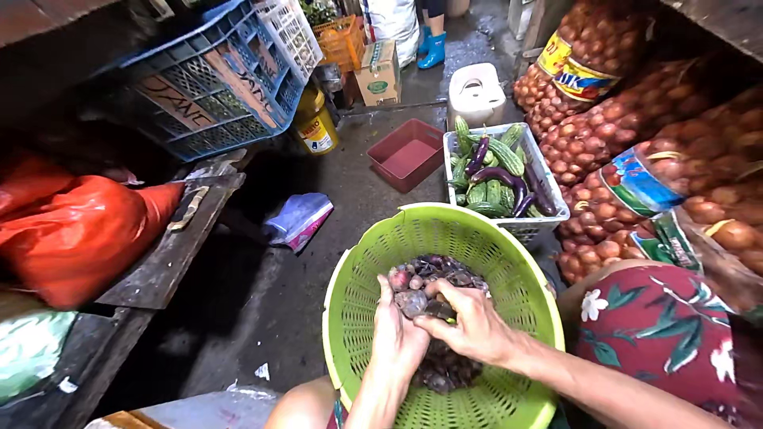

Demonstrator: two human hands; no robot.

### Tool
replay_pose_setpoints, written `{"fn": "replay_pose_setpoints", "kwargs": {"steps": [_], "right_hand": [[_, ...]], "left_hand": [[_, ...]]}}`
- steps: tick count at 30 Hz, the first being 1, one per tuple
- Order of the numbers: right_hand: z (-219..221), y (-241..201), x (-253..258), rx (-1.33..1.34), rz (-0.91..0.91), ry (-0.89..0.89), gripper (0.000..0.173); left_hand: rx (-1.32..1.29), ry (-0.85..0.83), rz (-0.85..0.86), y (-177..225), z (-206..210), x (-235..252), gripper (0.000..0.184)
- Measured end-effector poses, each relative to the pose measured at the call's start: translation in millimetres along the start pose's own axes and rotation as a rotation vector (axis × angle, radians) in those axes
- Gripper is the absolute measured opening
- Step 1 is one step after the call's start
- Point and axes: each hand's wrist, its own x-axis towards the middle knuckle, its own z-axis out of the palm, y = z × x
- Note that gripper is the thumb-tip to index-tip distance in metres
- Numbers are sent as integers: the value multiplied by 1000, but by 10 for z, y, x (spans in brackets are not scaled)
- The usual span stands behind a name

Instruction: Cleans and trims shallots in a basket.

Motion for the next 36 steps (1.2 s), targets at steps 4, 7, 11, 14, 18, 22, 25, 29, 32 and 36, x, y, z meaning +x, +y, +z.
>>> {"fn": "replay_pose_setpoints", "kwargs": {"steps": [4,7,11,14,18,22,25,29,32,36], "right_hand": [[-42,27,51,136,-37,23,25],[-114,34,90,321,63,0,19],[-201,-37,122,589,306,-46,11],[-280,-105,169,815,438,-67,7],[-296,-114,176,899,472,-103,5],[-244,-121,153,841,420,-16,5],[-252,-122,161,715,379,58,6],[-193,-24,98,370,17,63,14],[-199,33,98,189,-113,164,11],[-428,111,213,-2,-18,274,13]], "left_hand": [[-90,-155,-26,80,-101,31,61],[-141,-245,-32,129,-139,47,58],[-180,-274,-8,154,-172,61,50],[-182,-273,-2,182,-147,57,63],[-125,-206,24,181,-100,45,60],[59,-204,73,97,-172,59,20],[181,-260,96,64,-207,59,42],[316,-253,150,107,-166,43,66],[460,-287,170,206,-163,26,71],[565,-393,134,299,-184,-21,80]]}}
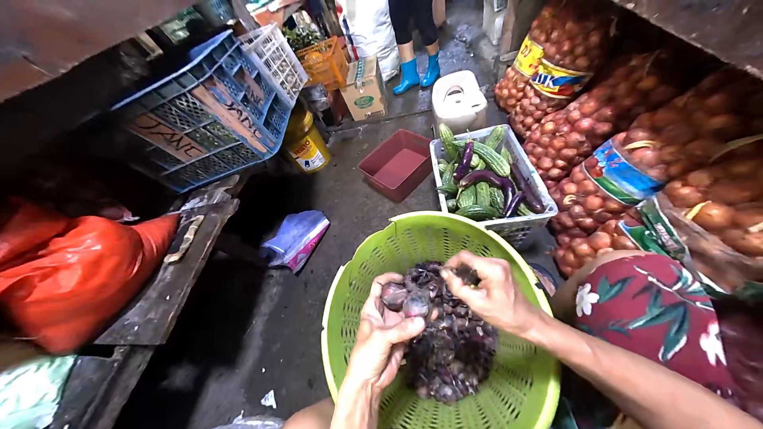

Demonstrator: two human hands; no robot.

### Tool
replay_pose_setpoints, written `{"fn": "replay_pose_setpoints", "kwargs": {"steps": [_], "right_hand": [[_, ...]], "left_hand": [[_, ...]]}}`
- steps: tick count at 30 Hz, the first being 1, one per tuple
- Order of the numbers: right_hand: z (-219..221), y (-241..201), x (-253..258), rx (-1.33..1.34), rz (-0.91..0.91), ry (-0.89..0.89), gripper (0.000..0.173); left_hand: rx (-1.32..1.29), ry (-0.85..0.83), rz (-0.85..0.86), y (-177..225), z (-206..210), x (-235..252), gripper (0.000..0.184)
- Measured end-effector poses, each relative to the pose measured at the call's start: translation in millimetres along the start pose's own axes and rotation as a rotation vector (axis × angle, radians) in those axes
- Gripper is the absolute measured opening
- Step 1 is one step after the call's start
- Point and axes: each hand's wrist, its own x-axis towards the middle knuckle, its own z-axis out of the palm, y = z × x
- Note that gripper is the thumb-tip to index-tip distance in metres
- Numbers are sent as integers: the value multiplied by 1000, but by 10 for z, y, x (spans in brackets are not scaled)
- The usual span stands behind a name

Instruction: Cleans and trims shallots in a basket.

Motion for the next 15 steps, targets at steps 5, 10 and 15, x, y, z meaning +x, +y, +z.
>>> {"fn": "replay_pose_setpoints", "kwargs": {"steps": [5,10,15], "right_hand": [[-243,-39,164,-42,313,-323,50],[-199,-91,127,244,262,-523,55],[-135,-113,68,146,130,-496,67]], "left_hand": [[-122,-74,-41,-37,-23,4,69],[-169,26,-61,-43,15,25,67],[-138,-56,-75,-46,14,7,42]]}}
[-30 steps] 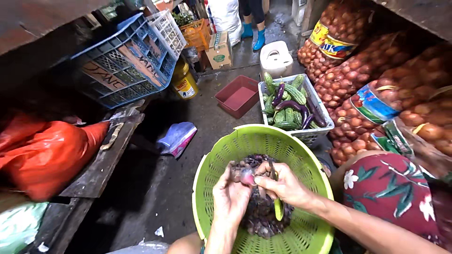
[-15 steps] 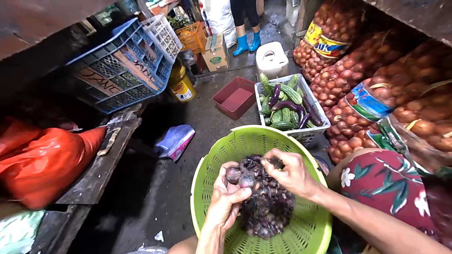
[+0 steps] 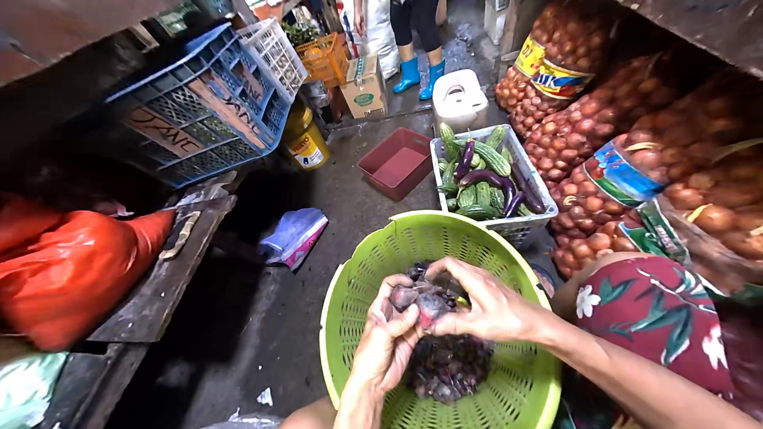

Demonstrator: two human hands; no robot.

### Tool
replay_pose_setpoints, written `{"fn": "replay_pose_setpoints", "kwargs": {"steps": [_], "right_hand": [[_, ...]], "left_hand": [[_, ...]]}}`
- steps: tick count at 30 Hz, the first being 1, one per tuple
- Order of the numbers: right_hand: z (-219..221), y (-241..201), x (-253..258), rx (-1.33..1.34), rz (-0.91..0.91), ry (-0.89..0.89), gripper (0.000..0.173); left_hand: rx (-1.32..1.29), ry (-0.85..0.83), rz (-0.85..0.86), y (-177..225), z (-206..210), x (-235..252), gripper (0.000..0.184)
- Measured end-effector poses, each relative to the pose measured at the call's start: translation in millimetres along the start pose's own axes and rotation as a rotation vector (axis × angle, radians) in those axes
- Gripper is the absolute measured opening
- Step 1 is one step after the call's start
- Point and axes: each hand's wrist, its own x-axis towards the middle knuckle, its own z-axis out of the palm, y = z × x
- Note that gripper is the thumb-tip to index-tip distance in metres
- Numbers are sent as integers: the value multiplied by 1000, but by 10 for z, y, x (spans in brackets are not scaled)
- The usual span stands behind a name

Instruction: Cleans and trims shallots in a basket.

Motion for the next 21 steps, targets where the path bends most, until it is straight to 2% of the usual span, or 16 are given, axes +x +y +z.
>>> {"fn": "replay_pose_setpoints", "kwargs": {"steps": [3,5,6,7,8,10,12,13,14,16,18,19,21], "right_hand": [[131,53,-29,-125,-134,90,55],[197,93,-37,-201,-247,186,47],[219,111,-37,-223,-302,235,46],[234,119,-34,-225,-344,280,45],[239,113,-32,-214,-372,322,45],[224,96,-22,-220,-399,395,45],[206,104,-12,-288,-389,426,43],[205,117,-7,-321,-385,427,43],[210,126,-4,-343,-379,421,44],[218,113,-13,-347,-345,374,49],[160,32,-39,-243,-234,253,59],[99,-16,-48,-146,-158,181,53],[23,-8,-25,-29,-103,200,39]], "left_hand": [[22,-27,13,-23,17,-9,33],[-56,-24,9,-60,26,-9,15],[-103,24,1,-76,49,-7,19],[-123,105,-17,-80,84,4,41],[-101,186,-37,-82,102,26,55],[56,251,-42,-107,80,44,56],[207,89,-13,-111,39,-3,37],[239,4,-18,-95,48,-20,46],[251,-16,-20,-92,78,-26,49],[259,40,-17,-110,122,-20,37],[218,30,-35,-103,85,-9,32],[168,-17,-42,-87,55,-8,31],[101,-109,-58,-30,14,-13,34]]}}
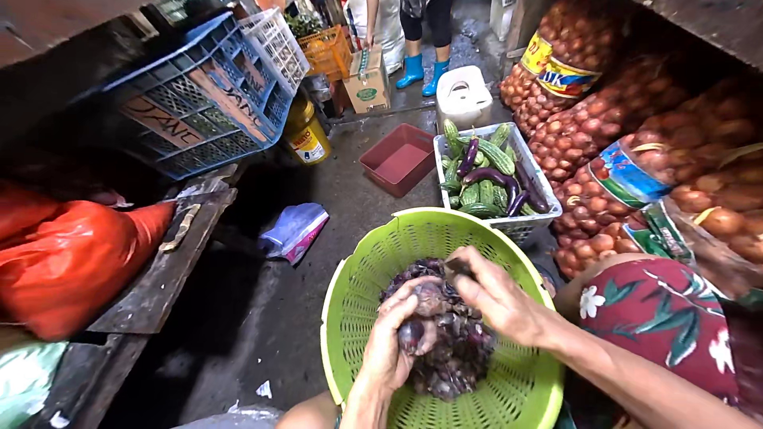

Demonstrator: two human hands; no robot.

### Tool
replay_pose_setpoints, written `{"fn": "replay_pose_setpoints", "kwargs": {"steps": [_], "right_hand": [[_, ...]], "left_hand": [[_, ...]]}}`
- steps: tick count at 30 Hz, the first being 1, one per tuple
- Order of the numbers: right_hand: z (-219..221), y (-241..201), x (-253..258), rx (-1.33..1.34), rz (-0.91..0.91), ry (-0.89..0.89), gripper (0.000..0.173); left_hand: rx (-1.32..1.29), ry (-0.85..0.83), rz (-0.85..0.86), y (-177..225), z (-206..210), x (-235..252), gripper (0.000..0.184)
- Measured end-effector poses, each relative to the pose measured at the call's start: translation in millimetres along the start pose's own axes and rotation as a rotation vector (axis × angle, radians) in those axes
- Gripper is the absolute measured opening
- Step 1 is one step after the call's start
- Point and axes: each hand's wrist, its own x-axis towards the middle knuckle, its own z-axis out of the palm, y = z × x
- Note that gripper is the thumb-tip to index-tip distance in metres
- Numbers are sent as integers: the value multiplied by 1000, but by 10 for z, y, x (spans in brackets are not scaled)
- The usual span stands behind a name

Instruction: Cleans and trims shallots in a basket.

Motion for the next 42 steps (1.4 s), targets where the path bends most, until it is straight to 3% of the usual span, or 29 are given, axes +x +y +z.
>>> {"fn": "replay_pose_setpoints", "kwargs": {"steps": [3,5,8,11,22,30,36,42], "right_hand": [[-62,110,31,-125,-114,89,36],[-67,106,12,-228,-174,41,38],[3,68,-30,-316,-262,3,56],[51,77,-49,-392,-330,16,55],[119,57,-79,-440,-332,77,55],[186,40,-85,-415,-241,111,52],[251,58,-101,-434,-176,125,54],[235,56,-129,-329,-322,-50,52]], "left_hand": [[-23,-73,47,38,-40,-5,34],[-11,-115,82,42,-70,3,34],[49,-118,99,35,-62,-5,33],[107,-99,94,14,-38,-10,33],[149,-186,292,-87,-76,27,37],[215,-116,480,-182,-45,60,37],[135,-29,480,-256,-26,78,39],[50,39,462,-194,-36,79,44]]}}
